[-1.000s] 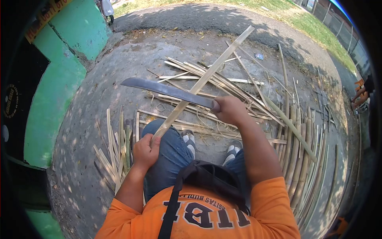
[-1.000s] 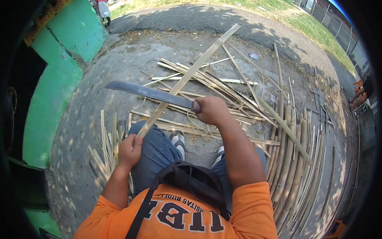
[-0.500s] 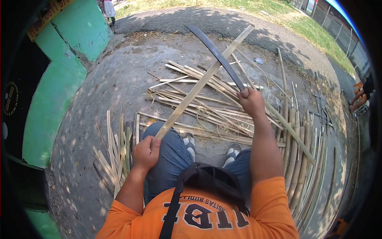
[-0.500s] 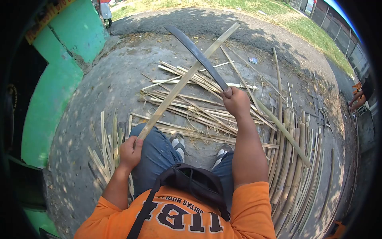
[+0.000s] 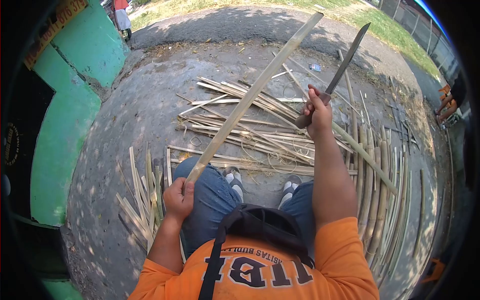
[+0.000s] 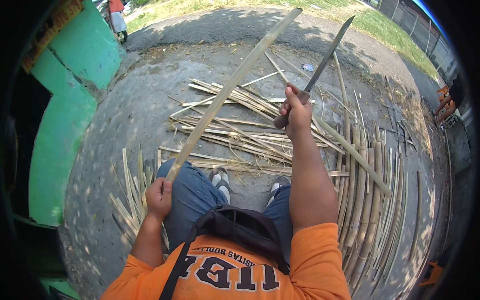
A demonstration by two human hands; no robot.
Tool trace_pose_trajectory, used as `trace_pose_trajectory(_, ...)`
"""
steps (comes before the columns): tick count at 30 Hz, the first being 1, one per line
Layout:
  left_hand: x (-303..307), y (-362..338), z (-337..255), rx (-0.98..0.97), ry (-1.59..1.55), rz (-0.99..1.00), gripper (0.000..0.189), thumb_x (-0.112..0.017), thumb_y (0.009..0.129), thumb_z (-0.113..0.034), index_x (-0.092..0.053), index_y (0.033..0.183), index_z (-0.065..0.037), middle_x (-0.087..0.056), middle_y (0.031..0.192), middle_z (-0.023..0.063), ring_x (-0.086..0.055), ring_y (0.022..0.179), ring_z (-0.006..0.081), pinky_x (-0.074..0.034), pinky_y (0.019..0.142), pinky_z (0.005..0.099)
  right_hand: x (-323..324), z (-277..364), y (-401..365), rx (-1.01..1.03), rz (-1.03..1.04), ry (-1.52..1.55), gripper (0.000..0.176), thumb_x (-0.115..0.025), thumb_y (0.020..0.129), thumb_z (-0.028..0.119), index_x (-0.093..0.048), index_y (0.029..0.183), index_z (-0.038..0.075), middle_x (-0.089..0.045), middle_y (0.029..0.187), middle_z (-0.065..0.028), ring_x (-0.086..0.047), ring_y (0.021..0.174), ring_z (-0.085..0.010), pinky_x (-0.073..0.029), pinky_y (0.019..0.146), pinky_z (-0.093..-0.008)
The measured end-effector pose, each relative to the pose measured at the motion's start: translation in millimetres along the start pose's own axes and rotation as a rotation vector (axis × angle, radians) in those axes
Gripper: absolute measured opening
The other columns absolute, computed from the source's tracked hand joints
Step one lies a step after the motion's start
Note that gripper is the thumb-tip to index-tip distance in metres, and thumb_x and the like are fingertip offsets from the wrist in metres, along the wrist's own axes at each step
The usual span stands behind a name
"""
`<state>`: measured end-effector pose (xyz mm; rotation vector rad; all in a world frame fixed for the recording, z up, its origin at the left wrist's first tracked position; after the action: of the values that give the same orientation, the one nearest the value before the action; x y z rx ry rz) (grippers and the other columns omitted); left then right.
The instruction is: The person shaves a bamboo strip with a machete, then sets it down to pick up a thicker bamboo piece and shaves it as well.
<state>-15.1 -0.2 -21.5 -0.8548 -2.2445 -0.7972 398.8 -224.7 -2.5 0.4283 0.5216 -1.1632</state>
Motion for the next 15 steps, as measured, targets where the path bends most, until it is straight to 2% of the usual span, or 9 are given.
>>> trace_pose_trajectory(1,1.0,0.8,-2.8,-0.019,0.027,0.013,0.035,-0.065,0.102,-0.038,-0.068,0.092,-0.005,-0.063,0.068,0.0152,-0.064,0.060,0.0345,-0.048,0.058,0.0420,-1.9,5.5,-2.8,-0.051,-0.012,0.039,0.051,-0.075,0.099,0.025,-0.054,0.141,0.003,-0.047,0.068,0.0030,-0.047,0.057,-0.0099,-0.043,0.059,-0.0279)
trace_pose_trajectory(7,3.3,3.4,-11.9,-0.101,0.084,0.049,0.033,-0.066,0.100,-0.037,-0.068,0.091,-0.005,-0.064,0.070,0.0165,-0.065,0.063,0.0376,-0.049,0.058,0.0439,-3.8,14.9,-7.8,-0.118,0.031,0.228,0.038,-0.061,0.106,0.024,-0.056,0.142,0.012,-0.043,0.064,0.0083,-0.044,0.056,-0.0053,-0.044,0.068,-0.0289)
trace_pose_trajectory(10,3.0,2.4,-8.3,-0.101,0.077,0.050,0.032,-0.067,0.100,-0.036,-0.068,0.091,-0.005,-0.064,0.071,0.0168,-0.065,0.063,0.0382,-0.049,0.059,0.0443,-4.0,14.9,-7.5,-0.150,0.102,0.342,0.039,-0.057,0.105,0.017,-0.056,0.143,0.014,-0.043,0.062,0.0089,-0.045,0.056,-0.0045,-0.044,0.069,-0.0288)
trace_pose_trajectory(15,2.6,1.1,-6.3,-0.095,0.063,0.051,0.031,-0.067,0.100,-0.035,-0.068,0.091,-0.005,-0.064,0.071,0.0173,-0.064,0.064,0.0388,-0.049,0.059,0.0446,0.4,5.5,-2.0,-0.225,0.141,0.414,0.042,-0.057,0.102,0.014,-0.055,0.144,0.013,-0.044,0.063,0.0085,-0.045,0.055,-0.0058,-0.046,0.070,-0.0309)
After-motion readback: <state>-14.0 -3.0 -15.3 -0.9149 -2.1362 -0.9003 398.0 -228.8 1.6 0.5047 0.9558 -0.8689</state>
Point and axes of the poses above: each hand's wrist, its own y-axis towards the middle knuckle, its own x-axis out of the back of the hand, z = x × y, the point moved 2 cm from there along y, towards the middle knuckle
